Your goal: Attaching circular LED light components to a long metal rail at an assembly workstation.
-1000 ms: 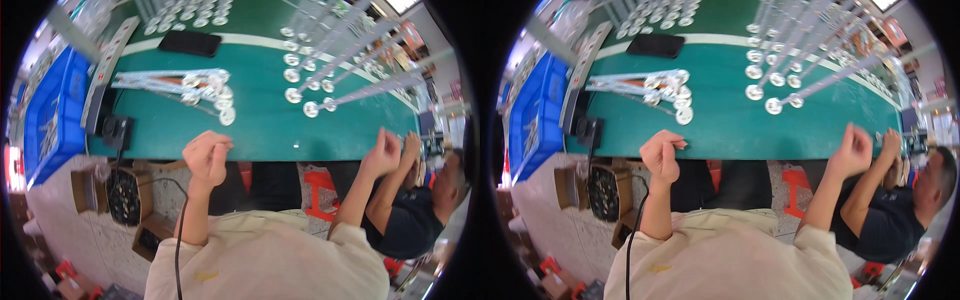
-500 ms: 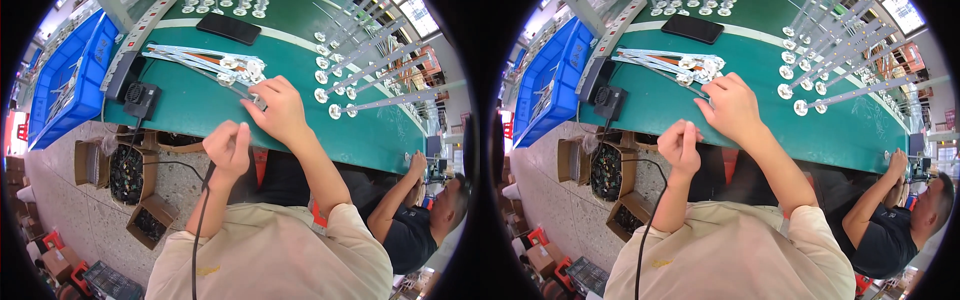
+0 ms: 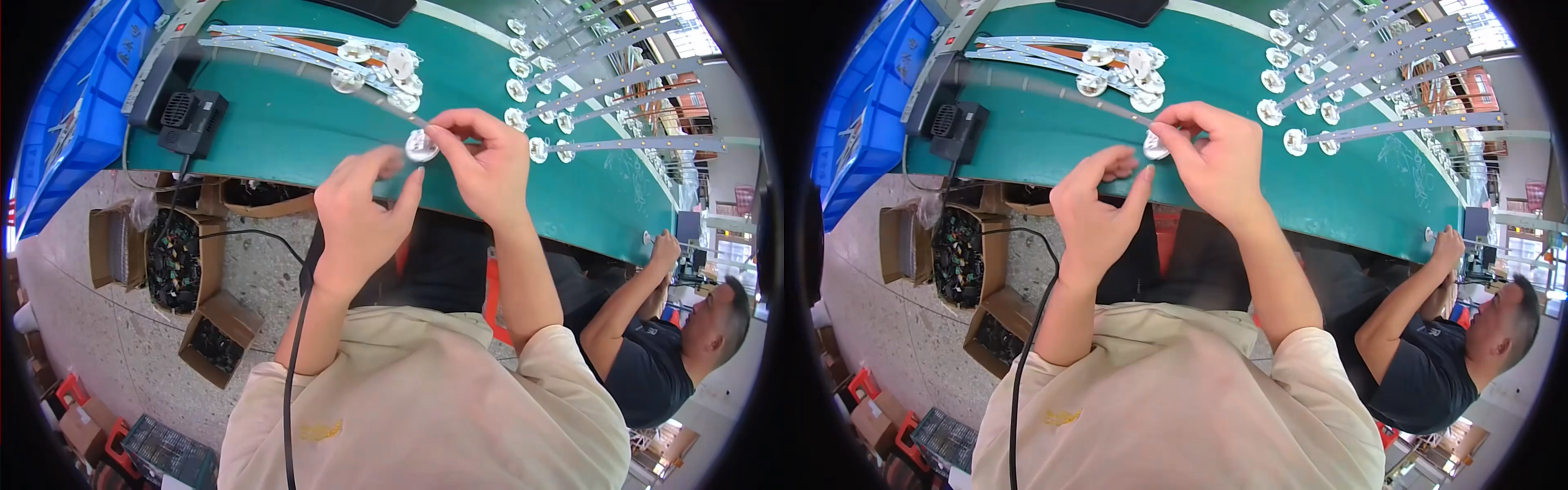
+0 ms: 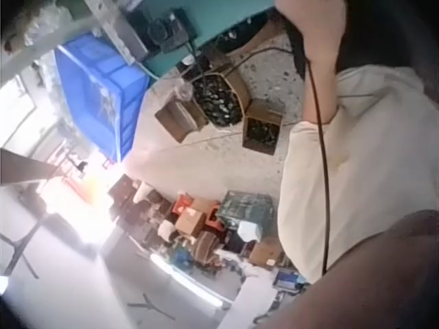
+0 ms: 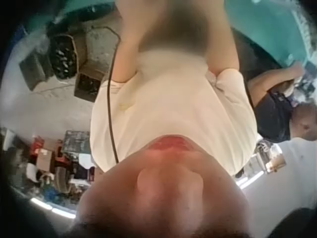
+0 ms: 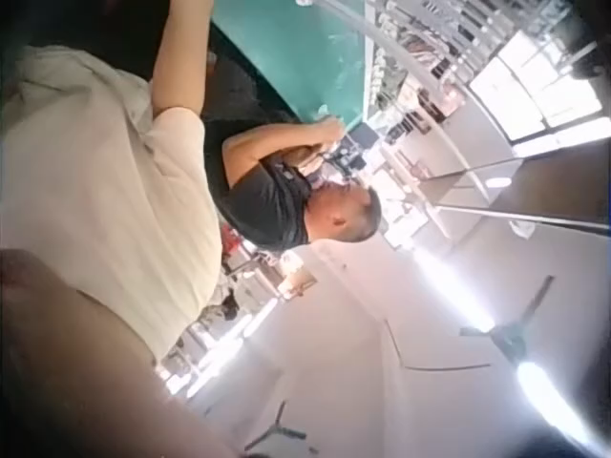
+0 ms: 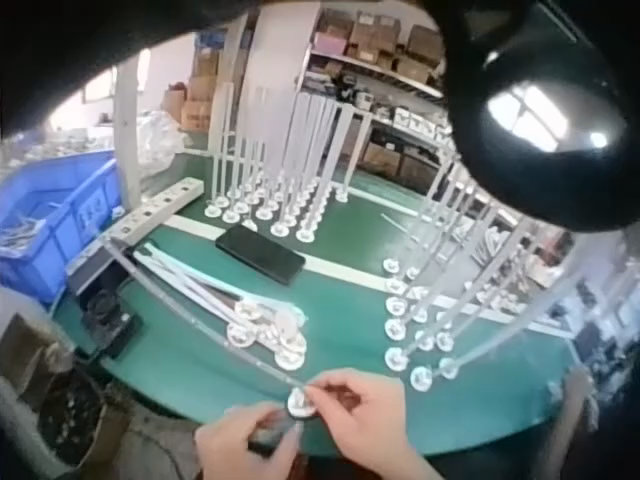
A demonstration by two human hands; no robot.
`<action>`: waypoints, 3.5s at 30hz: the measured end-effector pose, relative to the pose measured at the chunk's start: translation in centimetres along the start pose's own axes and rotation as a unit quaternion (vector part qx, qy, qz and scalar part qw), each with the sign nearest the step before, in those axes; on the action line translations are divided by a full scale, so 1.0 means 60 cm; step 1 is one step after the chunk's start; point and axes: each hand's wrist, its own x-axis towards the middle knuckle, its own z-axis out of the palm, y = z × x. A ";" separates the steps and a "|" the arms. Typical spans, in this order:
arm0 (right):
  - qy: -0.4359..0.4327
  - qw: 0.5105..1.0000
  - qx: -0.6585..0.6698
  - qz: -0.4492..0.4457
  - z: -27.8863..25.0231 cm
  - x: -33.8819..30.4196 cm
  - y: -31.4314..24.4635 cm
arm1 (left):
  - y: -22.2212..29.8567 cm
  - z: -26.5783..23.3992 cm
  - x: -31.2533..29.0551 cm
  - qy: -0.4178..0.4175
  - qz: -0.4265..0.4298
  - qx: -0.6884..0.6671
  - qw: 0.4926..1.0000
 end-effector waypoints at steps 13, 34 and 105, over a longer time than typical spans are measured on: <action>0.018 0.979 0.181 0.088 -0.034 -0.067 0.010 | 0.007 0.036 0.062 -0.124 -0.033 -0.259 0.957; -0.008 0.991 0.089 0.095 -0.028 -0.059 0.008 | -0.033 0.028 -0.004 -0.084 0.079 0.093 0.989; 0.147 0.988 -0.012 0.047 0.023 -0.101 0.034 | -0.066 0.010 0.027 -0.210 0.088 -0.005 0.974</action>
